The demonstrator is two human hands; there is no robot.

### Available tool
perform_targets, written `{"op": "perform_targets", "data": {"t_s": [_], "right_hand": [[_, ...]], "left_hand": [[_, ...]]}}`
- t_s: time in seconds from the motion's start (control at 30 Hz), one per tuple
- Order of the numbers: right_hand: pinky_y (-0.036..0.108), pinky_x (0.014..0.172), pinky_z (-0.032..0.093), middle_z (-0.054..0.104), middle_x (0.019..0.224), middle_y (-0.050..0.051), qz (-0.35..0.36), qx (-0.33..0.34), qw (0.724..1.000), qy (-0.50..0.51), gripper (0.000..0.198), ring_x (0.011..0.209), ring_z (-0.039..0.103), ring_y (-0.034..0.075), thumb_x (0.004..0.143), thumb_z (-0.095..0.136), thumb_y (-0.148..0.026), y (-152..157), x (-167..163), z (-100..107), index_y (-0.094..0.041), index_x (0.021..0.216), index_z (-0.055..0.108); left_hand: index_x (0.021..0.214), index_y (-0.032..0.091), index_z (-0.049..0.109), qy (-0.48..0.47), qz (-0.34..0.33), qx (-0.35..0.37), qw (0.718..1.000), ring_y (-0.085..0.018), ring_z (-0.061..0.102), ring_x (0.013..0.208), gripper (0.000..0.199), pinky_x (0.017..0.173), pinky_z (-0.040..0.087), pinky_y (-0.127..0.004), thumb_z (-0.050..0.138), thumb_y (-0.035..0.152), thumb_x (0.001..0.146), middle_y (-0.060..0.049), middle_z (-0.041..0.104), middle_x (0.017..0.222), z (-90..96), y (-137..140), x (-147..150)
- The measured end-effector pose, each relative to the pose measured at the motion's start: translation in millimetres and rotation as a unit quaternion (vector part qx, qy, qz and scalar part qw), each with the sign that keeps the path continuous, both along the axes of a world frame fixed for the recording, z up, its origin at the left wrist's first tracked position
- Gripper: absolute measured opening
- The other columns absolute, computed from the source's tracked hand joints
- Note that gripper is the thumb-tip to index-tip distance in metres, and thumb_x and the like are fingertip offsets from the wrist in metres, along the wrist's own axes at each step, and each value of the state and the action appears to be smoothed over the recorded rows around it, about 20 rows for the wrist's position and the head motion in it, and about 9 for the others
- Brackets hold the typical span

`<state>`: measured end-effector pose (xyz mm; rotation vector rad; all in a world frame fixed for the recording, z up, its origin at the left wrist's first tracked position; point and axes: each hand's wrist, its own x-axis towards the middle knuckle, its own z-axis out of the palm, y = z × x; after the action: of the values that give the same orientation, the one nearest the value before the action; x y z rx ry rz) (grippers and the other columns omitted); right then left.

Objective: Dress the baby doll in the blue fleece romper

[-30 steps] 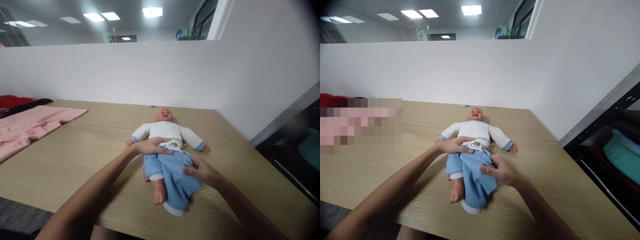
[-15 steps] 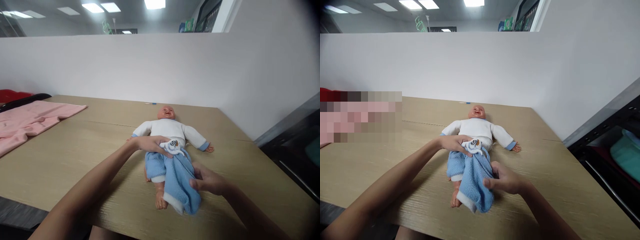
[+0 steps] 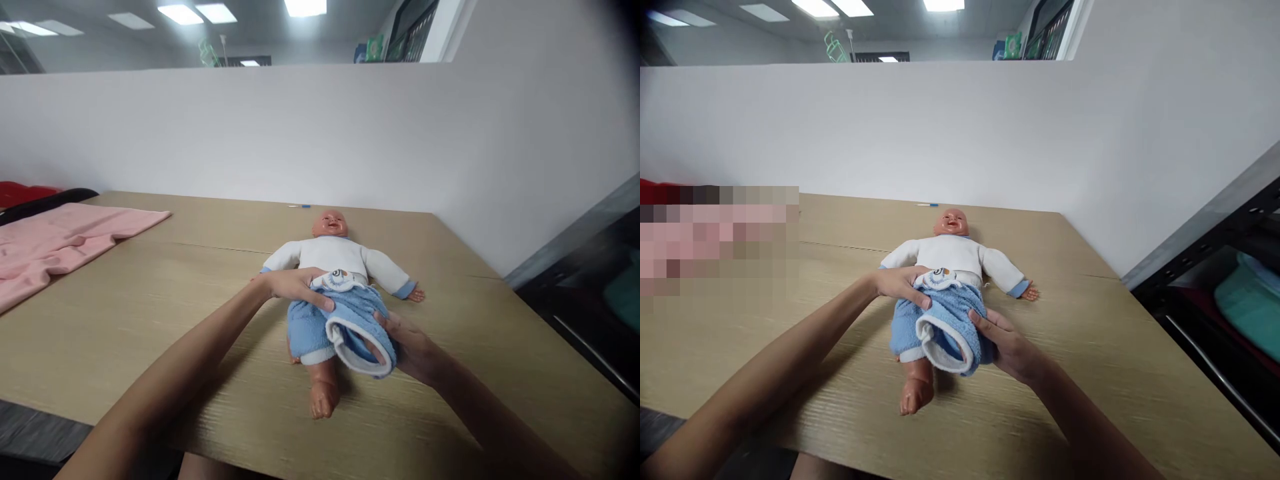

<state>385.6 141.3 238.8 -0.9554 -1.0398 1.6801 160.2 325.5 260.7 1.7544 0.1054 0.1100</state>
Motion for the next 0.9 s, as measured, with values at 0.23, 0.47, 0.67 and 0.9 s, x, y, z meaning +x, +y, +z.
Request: {"op": "perform_targets", "data": {"t_s": [0.23,0.47,0.67,0.9], "right_hand": [[0.027,0.074,0.058,0.075,0.080,0.001,0.031,0.077,0.996,-0.009,0.066,0.072,0.069,0.017,0.064,0.103,-0.069,-4,2,-1,-0.023,0.104,0.076],[0.041,0.105,0.060,0.081,0.126,0.010,-0.111,0.152,0.973,-0.131,0.057,0.117,0.075,0.029,0.084,0.094,-0.055,1,-7,-9,-0.025,0.128,0.071],[0.038,0.101,0.063,0.082,0.119,0.009,-0.172,0.204,0.949,-0.166,0.046,0.111,0.077,0.026,0.093,0.084,-0.054,0,-16,-19,-0.024,0.125,0.068],[0.047,0.111,0.061,0.079,0.132,0.014,-0.225,0.193,0.928,-0.227,0.054,0.121,0.076,0.030,0.091,0.080,-0.052,2,-22,-15,-0.023,0.133,0.063]], "left_hand": [[0.135,0.020,0.075,0.013,-0.011,0.016,1.000,-0.025,0.073,0.122,0.066,0.119,0.052,-0.040,0.089,0.061,0.086,-0.008,0.081,0.127,7.6,-6,-2],[0.128,0.019,0.078,0.049,-0.038,-0.011,0.998,-0.027,0.075,0.117,0.061,0.112,0.058,-0.038,0.090,0.059,0.083,-0.007,0.082,0.123,13.1,-9,-2],[0.113,0.021,0.082,0.079,-0.057,0.003,0.995,-0.025,0.075,0.108,0.058,0.103,0.059,-0.034,0.102,0.048,0.067,-0.003,0.083,0.112,18.3,-10,-2],[0.116,0.023,0.079,0.097,-0.013,0.089,0.991,-0.023,0.073,0.111,0.047,0.102,0.055,-0.032,0.089,0.056,0.083,0.000,0.082,0.114,33.3,-21,-1]]}}
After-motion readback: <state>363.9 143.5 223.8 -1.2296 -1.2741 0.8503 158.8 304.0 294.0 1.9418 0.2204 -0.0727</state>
